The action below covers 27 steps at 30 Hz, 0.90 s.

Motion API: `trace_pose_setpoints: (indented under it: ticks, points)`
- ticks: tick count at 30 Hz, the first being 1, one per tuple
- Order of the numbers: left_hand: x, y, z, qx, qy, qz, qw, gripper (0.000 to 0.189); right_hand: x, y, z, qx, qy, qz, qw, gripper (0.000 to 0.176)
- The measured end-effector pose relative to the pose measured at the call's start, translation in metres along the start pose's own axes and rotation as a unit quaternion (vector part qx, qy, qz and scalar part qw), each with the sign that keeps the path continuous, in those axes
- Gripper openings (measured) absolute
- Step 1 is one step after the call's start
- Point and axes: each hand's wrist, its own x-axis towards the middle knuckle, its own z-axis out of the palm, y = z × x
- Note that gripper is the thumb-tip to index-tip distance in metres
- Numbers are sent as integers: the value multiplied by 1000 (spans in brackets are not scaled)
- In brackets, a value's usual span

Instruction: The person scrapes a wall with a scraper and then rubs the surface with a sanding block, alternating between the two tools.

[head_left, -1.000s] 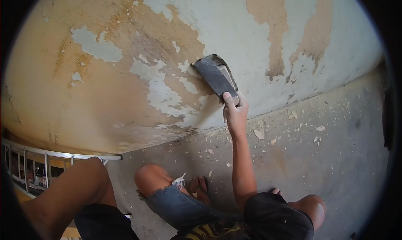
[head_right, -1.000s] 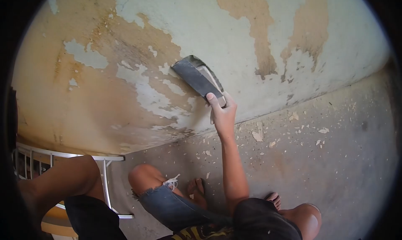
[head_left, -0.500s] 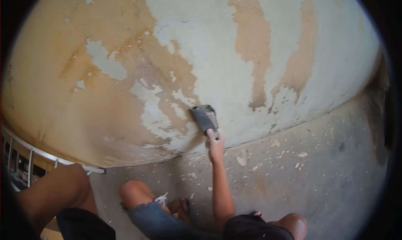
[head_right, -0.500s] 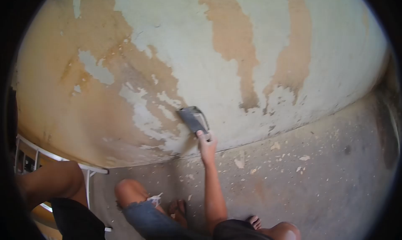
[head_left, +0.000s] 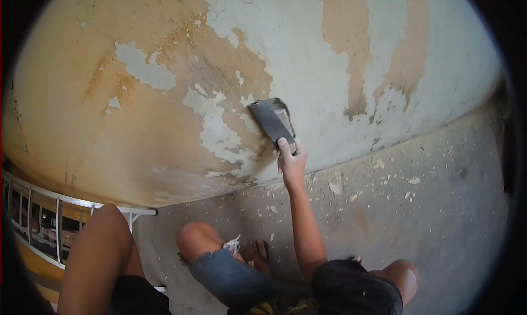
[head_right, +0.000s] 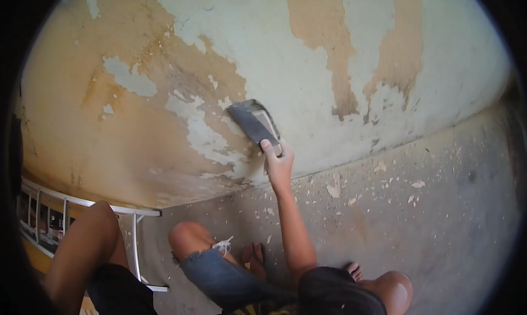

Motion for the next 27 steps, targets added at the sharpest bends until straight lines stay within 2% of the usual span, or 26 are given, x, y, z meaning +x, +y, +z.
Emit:
trace_pose_setpoints:
  ticks: [2,4,5,7,8,9,10,11,12,13,14,15,16,17,18,20,22,24,25,27]
  points:
    - [-50,-209,104,-44,1,26,999,79,-3,-11,0,-21,-19,6,1000,32]
    - [-86,-323,158,-88,10,95,991,81,9,33,-10,-57,54,-140,987,35]
    - [-94,-338,166,-102,12,118,988,82,25,35,-23,-57,47,-164,984,35]
    - [-95,-328,176,-93,12,99,991,84,-2,52,-37,-64,35,-15,997,33]
    - [-88,-311,179,-78,8,80,994,86,-15,60,-31,-56,27,11,998,33]
    - [-86,-355,219,-66,9,67,996,87,-13,48,-23,-26,8,14,1000,32]
    - [-89,-439,269,-66,12,65,996,88,-5,34,-17,2,-6,1,1000,32]
    - [-89,-481,291,-67,17,67,995,89,-5,19,-11,-1,-11,1,1000,32]
    - [-89,-481,289,-69,23,72,995,90,-6,2,-1,-6,-23,-1,1000,32]
    - [-119,-491,247,353,59,63,932,89,-5,-6,5,-9,-35,-4,999,32]
    - [-160,-495,215,496,42,-21,867,85,-2,10,-1,-15,-41,-8,999,32]
    - [-193,-497,186,542,-40,-68,837,80,2,40,-15,-25,-28,-16,999,33]
    - [-212,-497,172,567,-93,-107,812,78,4,59,-25,-31,-15,-26,999,34]
    - [-223,-495,164,590,-146,-149,780,75,-6,62,-34,-9,-6,11,1000,31]
    - [-223,-493,165,597,-141,-140,778,75,-12,58,-32,14,2,49,999,29]
    - [-224,-494,175,586,-97,-294,749,69,-15,50,-16,29,-3,49,998,31]
    - [-232,-493,177,587,-107,-312,740,71,-20,40,-3,41,14,52,998,34]
    - [-242,-496,180,583,-116,-334,732,73,-12,24,16,33,-8,-1,999,34]
    - [-247,-496,180,595,-139,-341,715,74,-13,11,22,18,-18,6,1000,35]
    - [-254,-495,178,612,-170,-359,684,79,-8,38,7,17,-19,14,1000,36]
